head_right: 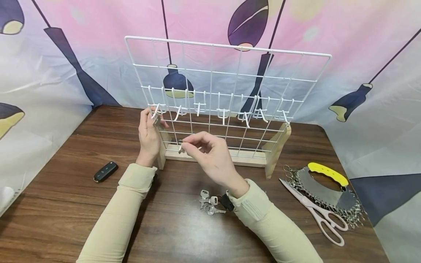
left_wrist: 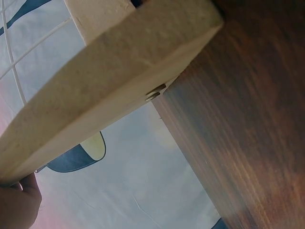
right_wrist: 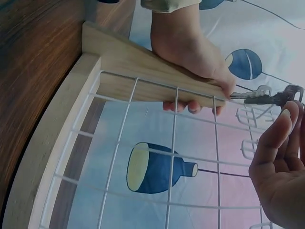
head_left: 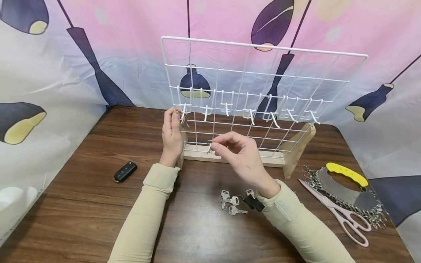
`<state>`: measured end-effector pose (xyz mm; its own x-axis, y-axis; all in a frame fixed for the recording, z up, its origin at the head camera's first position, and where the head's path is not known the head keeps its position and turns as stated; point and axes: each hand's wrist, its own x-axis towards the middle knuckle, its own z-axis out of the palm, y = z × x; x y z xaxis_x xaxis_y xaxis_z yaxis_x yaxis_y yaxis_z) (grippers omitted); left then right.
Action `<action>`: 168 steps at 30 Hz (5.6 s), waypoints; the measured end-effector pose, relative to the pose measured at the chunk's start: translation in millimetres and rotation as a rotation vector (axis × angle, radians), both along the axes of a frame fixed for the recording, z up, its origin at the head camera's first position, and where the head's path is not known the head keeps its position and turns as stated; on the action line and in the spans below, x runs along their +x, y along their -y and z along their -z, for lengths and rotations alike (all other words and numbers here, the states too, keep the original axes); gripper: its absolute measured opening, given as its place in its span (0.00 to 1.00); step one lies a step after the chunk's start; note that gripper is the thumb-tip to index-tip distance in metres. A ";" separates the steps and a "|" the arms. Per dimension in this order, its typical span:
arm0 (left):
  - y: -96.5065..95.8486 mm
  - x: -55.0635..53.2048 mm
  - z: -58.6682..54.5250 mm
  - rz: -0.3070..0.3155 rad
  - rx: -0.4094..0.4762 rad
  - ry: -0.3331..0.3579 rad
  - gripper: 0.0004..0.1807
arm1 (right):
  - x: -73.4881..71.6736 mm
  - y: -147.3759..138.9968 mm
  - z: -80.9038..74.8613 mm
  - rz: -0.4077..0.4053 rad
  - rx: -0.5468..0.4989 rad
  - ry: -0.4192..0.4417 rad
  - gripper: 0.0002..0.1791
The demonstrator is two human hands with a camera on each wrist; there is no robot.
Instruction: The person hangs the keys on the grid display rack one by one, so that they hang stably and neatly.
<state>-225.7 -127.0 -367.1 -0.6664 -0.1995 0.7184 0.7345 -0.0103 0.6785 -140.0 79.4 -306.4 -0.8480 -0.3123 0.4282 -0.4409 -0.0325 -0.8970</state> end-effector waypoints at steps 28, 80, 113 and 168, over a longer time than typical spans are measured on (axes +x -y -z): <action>1.7 0.3 1.1 -0.009 -0.013 0.012 0.21 | -7.8 30.1 -13.5 0.071 -0.238 0.031 0.09; 0.0 -1.9 2.9 0.068 0.049 -0.029 0.16 | -16.8 16.3 -0.7 0.070 -0.207 0.200 0.11; 2.9 -1.7 0.9 0.012 -0.001 -0.036 0.18 | 1.9 -72.3 72.9 -0.190 1.122 0.018 0.09; 2.8 0.6 4.0 0.004 -0.009 -0.008 0.19 | 27.4 -65.2 85.3 -0.086 1.325 -0.524 0.07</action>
<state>-225.1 -129.8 -371.2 -0.6612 -0.1909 0.7255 0.7401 -0.0072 0.6725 -112.5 144.6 -391.6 -0.6439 -0.7642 0.0366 -0.7651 0.6436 -0.0222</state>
